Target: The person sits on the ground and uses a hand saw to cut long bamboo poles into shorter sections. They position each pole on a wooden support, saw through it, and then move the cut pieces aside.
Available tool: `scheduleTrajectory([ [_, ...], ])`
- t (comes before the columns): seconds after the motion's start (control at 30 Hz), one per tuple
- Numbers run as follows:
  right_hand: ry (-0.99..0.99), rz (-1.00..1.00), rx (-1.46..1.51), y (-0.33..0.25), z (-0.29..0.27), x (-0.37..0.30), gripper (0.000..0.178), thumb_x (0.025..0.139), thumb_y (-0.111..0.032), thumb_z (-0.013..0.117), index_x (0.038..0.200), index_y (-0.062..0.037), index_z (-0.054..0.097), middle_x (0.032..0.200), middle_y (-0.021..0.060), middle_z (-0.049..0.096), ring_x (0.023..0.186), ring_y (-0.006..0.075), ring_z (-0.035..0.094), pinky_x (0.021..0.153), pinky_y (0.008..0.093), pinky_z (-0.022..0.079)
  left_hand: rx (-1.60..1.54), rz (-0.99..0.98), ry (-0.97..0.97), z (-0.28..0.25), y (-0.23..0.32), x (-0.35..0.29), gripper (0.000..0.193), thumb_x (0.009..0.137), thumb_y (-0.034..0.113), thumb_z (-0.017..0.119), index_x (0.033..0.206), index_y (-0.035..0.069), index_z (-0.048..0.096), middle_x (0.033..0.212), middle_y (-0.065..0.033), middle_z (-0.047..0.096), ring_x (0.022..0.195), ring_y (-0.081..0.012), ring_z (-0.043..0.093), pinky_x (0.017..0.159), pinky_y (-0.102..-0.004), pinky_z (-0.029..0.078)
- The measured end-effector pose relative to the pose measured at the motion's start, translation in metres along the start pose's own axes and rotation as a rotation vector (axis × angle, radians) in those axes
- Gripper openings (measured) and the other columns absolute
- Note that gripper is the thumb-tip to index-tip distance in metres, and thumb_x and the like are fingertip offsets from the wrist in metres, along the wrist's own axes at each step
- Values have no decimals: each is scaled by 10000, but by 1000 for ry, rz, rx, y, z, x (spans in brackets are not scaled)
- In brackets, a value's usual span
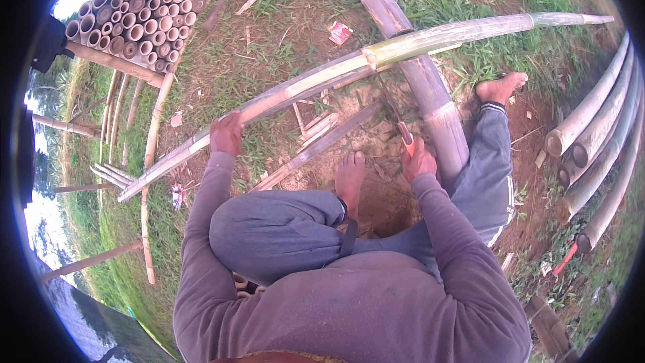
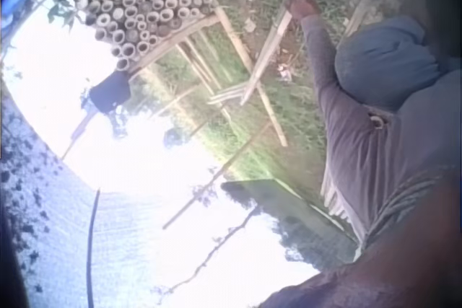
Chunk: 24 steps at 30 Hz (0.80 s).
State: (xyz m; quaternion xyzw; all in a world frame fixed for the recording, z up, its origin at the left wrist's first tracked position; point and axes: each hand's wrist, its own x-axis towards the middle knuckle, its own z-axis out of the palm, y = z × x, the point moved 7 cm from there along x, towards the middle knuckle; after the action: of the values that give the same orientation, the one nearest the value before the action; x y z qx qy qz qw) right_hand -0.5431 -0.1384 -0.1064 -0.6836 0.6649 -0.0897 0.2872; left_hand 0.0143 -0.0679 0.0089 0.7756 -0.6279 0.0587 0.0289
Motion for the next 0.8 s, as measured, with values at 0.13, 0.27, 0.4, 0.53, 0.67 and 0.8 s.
scheduleTrajectory([
  [0.13, 27, -24, -5, 12, 0, 6, 529, 989, -383, 667, 1406, -124, 472, 1002, 314, 737, 943, 533, 705, 838, 624, 539, -33, 10, 34, 1, 12, 0, 477, 962, 213, 710, 1435, 172, 667, 1398, -57, 707, 1285, -251, 662, 1206, -502, 384],
  [0.27, 9, -29, -63, 2, 0, 8, 516, 999, -385, 656, 1403, -124, 468, 992, 318, 732, 937, 539, 700, 825, 626, 535, 34, -15, 52, 4, 5, -11, 464, 967, 244, 712, 1425, 183, 667, 1395, -28, 705, 1285, -232, 660, 1199, -504, 393],
  [0.4, 100, -145, -19, 10, 4, 9, 556, 998, -351, 660, 1438, -71, 465, 1053, 315, 726, 975, 529, 697, 828, 608, 534, 60, -51, -51, -1, 14, 2, 465, 1001, 256, 672, 1462, 208, 625, 1447, -12, 670, 1324, -208, 636, 1229, -508, 360],
  [0.53, 109, -197, 49, 14, 28, 12, 536, 990, -308, 664, 1429, -51, 497, 1134, 306, 716, 1044, 534, 683, 871, 609, 522, 130, -38, -56, -7, 11, 3, 413, 1020, 270, 649, 1428, 205, 650, 1394, 7, 686, 1306, -208, 647, 1218, -517, 365],
  [0.67, 123, -181, -37, 18, 13, 12, 525, 989, -305, 668, 1412, -42, 506, 1178, 309, 697, 1078, 532, 670, 889, 613, 507, 96, -53, -92, -3, 16, -4, 408, 1025, 285, 642, 1421, 188, 657, 1386, 5, 694, 1289, -219, 662, 1215, -528, 363],
  [0.8, 78, -120, -49, 8, 7, 9, 518, 990, -311, 669, 1398, -35, 512, 1206, 310, 681, 1083, 530, 666, 885, 617, 498, 82, -54, -70, 1, 16, -10, 414, 1014, 279, 656, 1414, 176, 659, 1386, 4, 697, 1283, -228, 669, 1211, -529, 365],
])
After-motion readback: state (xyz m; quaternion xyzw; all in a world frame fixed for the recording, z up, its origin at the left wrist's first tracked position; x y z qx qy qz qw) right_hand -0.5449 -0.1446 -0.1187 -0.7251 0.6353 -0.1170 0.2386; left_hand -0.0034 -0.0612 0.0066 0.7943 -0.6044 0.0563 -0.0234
